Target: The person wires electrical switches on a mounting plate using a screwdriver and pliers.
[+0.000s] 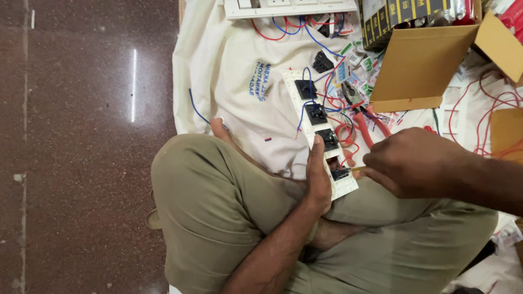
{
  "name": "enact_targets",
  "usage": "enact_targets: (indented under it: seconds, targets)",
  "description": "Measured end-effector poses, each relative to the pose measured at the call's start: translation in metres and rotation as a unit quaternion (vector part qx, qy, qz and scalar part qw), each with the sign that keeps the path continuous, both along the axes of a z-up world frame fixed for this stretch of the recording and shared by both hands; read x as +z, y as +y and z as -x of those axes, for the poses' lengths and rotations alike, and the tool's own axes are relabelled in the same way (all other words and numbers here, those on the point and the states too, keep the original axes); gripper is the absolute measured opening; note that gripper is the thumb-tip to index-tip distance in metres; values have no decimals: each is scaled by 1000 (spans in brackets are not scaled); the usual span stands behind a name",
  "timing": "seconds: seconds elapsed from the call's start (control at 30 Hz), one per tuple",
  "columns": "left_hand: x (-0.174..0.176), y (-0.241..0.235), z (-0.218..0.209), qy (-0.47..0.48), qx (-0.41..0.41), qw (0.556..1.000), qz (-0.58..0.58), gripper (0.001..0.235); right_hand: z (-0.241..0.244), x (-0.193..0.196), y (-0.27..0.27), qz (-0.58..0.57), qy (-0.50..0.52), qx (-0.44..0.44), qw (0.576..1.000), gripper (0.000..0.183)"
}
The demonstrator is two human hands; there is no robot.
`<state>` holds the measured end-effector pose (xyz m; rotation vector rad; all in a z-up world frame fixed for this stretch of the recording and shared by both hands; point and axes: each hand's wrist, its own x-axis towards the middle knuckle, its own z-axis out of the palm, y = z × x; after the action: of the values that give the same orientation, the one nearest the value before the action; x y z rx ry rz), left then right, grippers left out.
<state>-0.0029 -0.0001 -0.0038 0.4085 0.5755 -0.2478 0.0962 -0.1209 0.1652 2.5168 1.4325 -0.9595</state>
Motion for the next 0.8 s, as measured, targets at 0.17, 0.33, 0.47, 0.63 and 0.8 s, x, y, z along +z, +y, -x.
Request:
enact_targets:
  seconds: [0.17,0.33,0.47,0.63,0.8]
  targets:
    - [3,-1,-1,13,-46,998,48,62,-30,9,0,-152,-4,332,931,26]
    - [4,1,-1,31,-51,997,39,61,-27,9,2,-79,-37,394,915,23]
    - [1,0,1,13,-41,999,26,62,-9,12,9,0,28,195,980,23]
    - [6,2,3,-34,-32,999,17,61,9,20,23,43,17,-155,987,20]
    - [8,2,7,-69,-41,997,19,61,10,18,35,116,19,-281,952,32]
